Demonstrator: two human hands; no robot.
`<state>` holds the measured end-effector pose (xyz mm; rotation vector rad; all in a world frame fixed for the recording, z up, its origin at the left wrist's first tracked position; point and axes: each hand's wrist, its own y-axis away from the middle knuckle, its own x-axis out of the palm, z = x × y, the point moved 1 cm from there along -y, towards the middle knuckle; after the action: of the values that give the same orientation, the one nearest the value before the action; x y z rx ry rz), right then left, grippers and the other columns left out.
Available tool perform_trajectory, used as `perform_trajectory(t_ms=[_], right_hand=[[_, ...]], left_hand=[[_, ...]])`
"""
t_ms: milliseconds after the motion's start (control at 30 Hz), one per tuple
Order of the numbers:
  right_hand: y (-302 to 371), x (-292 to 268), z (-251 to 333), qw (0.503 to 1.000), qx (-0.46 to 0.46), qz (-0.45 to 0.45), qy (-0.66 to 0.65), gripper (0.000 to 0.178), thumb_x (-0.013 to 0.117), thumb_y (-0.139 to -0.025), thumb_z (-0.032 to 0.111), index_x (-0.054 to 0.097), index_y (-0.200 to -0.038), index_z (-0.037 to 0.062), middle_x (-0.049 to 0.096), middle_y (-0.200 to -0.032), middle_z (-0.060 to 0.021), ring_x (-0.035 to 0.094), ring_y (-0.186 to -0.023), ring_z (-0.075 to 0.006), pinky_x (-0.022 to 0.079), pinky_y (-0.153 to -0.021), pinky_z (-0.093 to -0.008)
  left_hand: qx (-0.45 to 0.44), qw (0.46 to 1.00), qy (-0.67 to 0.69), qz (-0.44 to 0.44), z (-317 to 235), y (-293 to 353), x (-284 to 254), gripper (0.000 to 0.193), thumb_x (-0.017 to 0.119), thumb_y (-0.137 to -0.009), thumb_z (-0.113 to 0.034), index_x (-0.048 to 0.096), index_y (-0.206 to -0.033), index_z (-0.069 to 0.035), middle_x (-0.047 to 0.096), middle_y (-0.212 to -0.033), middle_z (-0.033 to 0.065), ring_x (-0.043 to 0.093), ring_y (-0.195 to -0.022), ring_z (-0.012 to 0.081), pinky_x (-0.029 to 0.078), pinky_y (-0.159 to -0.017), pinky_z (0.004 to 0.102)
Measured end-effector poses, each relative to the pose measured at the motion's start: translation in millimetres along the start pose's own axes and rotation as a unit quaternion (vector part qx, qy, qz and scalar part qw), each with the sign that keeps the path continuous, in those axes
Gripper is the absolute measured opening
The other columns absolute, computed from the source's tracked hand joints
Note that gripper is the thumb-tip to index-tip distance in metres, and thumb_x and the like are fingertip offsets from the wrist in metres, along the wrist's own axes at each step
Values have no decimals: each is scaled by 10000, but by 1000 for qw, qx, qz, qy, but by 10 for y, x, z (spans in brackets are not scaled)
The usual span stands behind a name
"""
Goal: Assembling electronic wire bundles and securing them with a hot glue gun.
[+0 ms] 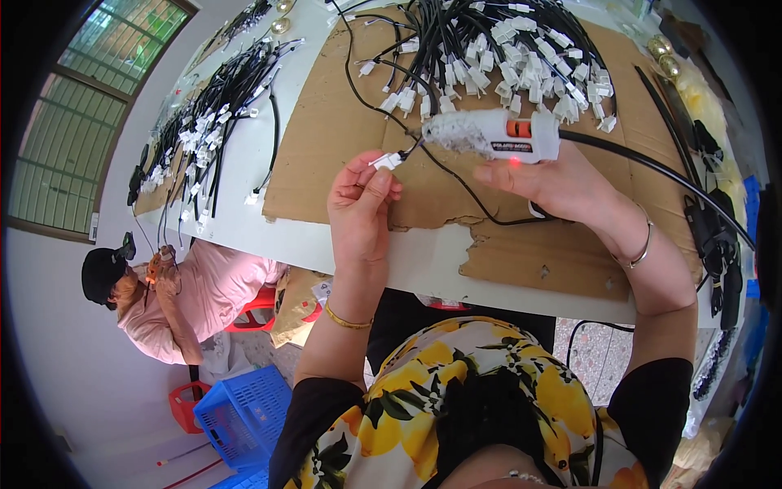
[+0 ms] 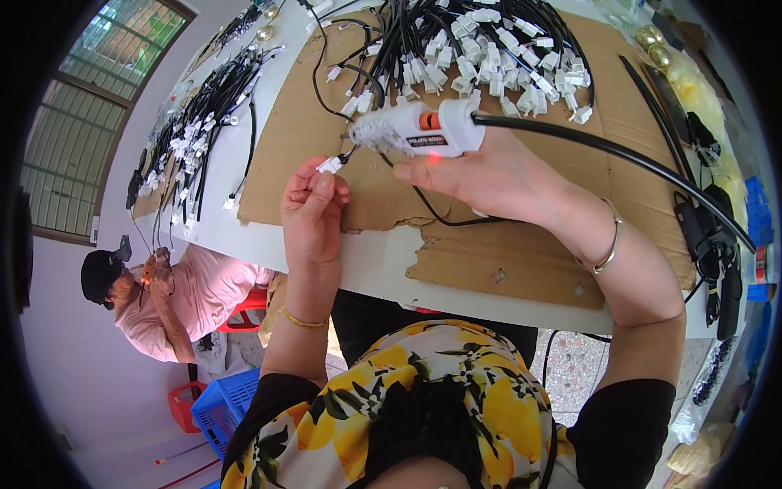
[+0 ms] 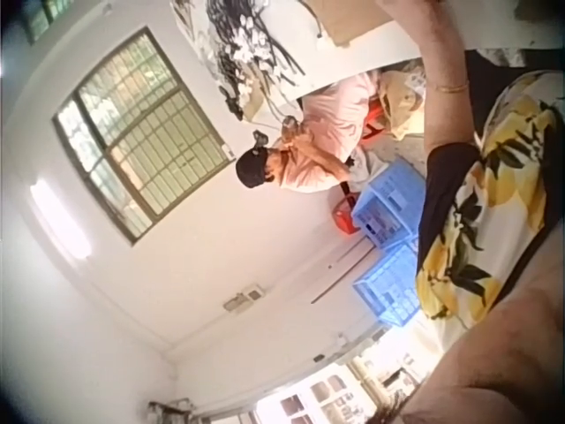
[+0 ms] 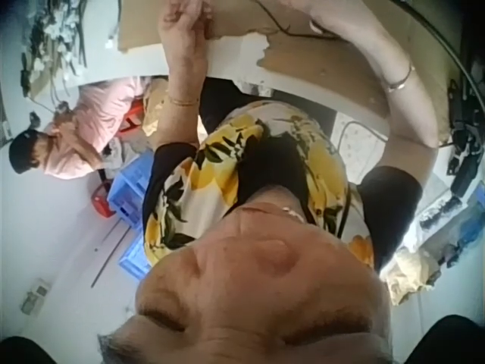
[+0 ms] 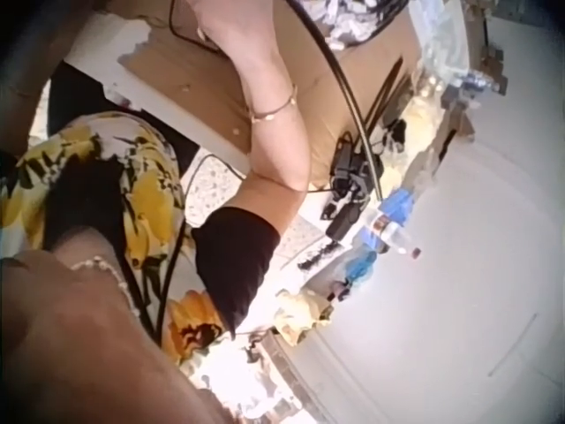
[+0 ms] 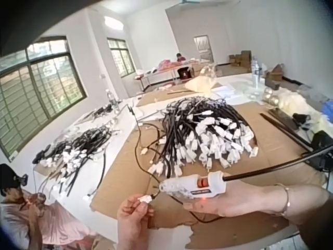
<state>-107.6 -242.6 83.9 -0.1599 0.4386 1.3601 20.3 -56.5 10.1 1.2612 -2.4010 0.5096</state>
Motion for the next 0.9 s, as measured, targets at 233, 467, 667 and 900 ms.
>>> perform_trajectory(t_ms=[233,467,667,900], right_hand=[[15,-38,14,987,-109,-12,-118,342,652,-771,183,540,-1034,-7,599,-926,-52,555,-826,-95,461,-727,-239],[19,-47,8,983,-108,16,-146,348,637,-779,198,539,-1042,-8,612,-928,-68,566,-843,-103,469,-729,-244],[23,-61,23,984,-118,28,-131,356,638,-778,194,534,-1053,-7,609,-931,-67,569,-853,-111,471,-730,-252],[26,-37,-3,977,-110,4,-185,326,659,-752,169,548,-1017,14,602,-857,-42,561,-762,-104,463,-677,-242]], left_hand=[[-9,998,56,-26,0,-10,-25,239,517,-868,-163,526,-1044,-2,611,-821,96,531,-689,128,435,-640,245],[-8,998,53,-33,2,-30,-10,219,503,-878,-201,547,-977,-11,615,-791,97,525,-644,136,441,-626,252],[-27,997,30,-72,-44,-25,25,265,481,-890,-274,544,-839,-22,603,-722,90,508,-598,135,431,-594,250],[-95,987,92,-91,-247,-91,-25,297,500,-873,-303,546,-837,-12,558,-627,52,488,-558,122,380,-500,235]])
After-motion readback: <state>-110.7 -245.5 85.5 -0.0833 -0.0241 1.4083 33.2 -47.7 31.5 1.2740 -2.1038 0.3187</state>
